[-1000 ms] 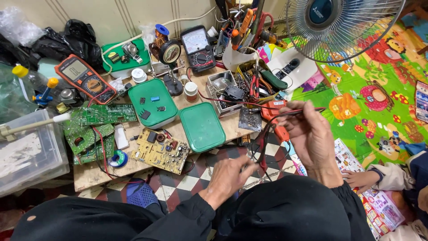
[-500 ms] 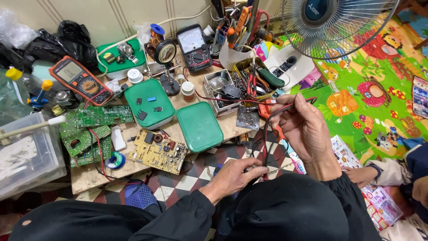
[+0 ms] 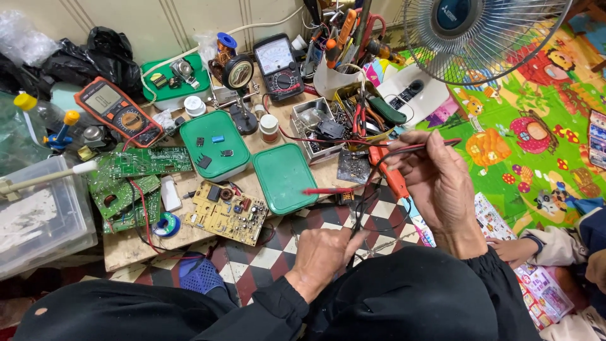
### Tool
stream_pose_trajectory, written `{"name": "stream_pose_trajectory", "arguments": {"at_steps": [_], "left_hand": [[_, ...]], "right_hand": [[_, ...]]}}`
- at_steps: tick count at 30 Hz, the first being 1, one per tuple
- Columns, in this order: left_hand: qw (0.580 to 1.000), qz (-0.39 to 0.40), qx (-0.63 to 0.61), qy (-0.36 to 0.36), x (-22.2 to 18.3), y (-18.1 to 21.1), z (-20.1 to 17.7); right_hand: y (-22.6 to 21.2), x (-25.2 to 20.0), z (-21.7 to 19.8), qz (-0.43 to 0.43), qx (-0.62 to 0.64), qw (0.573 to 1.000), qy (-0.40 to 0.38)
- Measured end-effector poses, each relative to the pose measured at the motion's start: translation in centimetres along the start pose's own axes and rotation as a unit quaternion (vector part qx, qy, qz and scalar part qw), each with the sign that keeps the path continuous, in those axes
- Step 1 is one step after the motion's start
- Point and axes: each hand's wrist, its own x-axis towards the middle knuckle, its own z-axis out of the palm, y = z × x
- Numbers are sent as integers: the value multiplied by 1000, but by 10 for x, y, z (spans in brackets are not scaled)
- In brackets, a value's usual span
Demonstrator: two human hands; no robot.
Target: Diagnosing and repairing electronic circuit boards by testing components with a multimeter and inspecting parts.
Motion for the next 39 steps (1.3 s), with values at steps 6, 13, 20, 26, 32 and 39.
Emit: {"name": "stream_pose_trajectory", "arguments": {"at_steps": [6, 13, 20, 26, 32, 39], "left_hand": [[979, -20, 48, -195, -44, -27, 50], [878, -129, 99, -451, -81, -52, 69], [501, -309, -794, -148, 52, -1, -45], [561, -345, -753, 22, 53, -19, -63], [832, -387, -380, -115, 43, -14, -130], [952, -208, -146, -168, 11, -26, -134]], "right_hand": [[-3, -2, 4, -2, -1, 1000, 0], [-11, -4, 3, -28, 49, 997, -45], [-3, -34, -31, 46, 132, 986, -88], [40, -79, -115, 206, 13, 976, 64], [11, -87, -79, 270, -477, 799, 247], [10, -52, 97, 127, -497, 853, 93]]}}
